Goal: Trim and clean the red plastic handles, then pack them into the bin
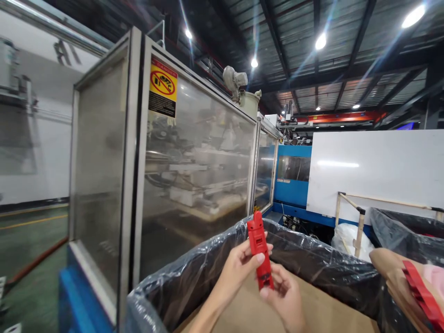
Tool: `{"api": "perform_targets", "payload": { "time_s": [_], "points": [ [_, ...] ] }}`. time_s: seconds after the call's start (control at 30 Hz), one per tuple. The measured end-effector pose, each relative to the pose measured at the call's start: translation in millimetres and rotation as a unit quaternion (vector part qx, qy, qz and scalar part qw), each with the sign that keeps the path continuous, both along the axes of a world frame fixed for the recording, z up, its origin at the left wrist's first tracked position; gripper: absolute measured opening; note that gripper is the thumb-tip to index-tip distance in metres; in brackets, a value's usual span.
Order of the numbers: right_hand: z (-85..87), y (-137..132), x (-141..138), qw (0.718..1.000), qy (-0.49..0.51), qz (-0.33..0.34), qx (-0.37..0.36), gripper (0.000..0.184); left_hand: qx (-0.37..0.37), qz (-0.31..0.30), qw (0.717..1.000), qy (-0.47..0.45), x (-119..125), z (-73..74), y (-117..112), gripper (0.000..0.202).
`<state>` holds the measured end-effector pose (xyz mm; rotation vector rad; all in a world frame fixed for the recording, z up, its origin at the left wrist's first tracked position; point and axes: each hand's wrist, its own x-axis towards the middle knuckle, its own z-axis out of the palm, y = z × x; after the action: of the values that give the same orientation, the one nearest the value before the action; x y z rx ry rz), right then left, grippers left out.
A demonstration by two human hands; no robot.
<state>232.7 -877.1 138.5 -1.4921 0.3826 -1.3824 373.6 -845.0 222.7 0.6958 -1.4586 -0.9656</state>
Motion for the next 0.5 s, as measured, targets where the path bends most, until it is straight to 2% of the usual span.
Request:
{"api": "perform_targets", "payload": {
  "time_s": [0.17,0.33,0.5],
  "points": [
    [3.5,20,13,0.996,-0.056,-0.039,0.065,0.062,0.014,-0.021,1.0,0.01,4,0.6,3,0.074],
    [11.0,35,16,0.995,-0.053,-0.019,0.086,0.067,0.024,-0.025,0.999,0.018,4,-0.6,5,0.074],
    [5.8,36,19,0.995,-0.052,-0.004,0.086,0.067,0.024,-0.044,0.999,0.014,5,-1.4,2,0.074]
  ]
}}
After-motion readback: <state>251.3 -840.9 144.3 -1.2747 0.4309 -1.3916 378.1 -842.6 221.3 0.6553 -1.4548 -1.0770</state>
